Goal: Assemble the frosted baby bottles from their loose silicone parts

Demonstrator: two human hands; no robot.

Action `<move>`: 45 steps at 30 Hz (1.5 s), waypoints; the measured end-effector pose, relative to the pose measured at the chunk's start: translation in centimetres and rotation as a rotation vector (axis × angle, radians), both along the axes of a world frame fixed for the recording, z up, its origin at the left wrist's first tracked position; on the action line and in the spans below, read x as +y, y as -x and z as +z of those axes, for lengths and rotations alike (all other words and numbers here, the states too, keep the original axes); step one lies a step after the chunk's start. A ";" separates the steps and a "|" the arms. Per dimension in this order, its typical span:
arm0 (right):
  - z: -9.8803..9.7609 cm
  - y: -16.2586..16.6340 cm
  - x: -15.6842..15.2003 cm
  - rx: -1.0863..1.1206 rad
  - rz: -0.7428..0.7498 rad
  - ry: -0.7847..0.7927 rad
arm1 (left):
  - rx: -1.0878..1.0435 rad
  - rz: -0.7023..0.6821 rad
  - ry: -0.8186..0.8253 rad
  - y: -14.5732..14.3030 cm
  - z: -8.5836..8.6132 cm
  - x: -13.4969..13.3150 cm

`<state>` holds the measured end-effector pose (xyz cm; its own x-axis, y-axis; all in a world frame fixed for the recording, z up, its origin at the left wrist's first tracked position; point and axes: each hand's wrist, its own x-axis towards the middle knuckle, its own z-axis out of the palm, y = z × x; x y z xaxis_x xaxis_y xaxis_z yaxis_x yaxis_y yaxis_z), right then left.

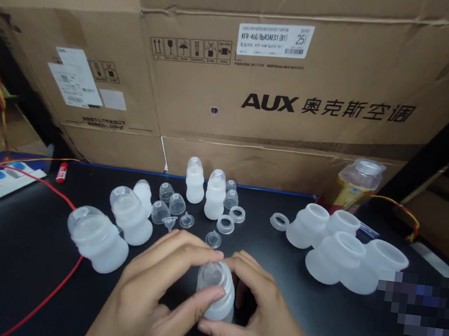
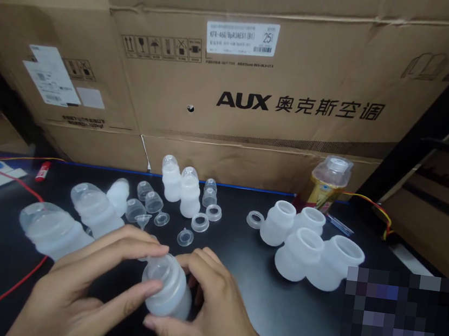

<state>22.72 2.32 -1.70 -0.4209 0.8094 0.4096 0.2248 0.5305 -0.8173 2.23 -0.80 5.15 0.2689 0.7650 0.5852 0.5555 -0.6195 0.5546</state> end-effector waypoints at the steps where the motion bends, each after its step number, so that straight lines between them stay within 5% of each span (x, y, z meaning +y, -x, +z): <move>1: 0.0 0.0 0.0 -0.002 0.002 -0.006 | 0.001 -0.001 0.001 0.0 0.0 0.0; 11: 0.1 0.1 0.0 0.029 0.009 0.006 | -0.010 -0.051 0.114 -0.2 0.8 0.5; 23: -0.3 0.1 -0.2 0.098 0.047 0.049 | -0.412 -0.079 0.431 -1.4 -0.7 0.7; 27: -0.4 -0.4 -0.6 0.256 -0.038 -0.249 | -0.417 -0.093 0.424 -1.1 -1.4 0.8; 31: 0.2 -0.7 -0.5 0.101 -0.031 -0.518 | -0.403 -0.181 0.440 -0.9 -2.0 1.2; 45: 1.4 -0.9 -0.2 0.051 -0.046 -0.671 | -0.670 -0.148 0.510 -2.4 -3.7 0.3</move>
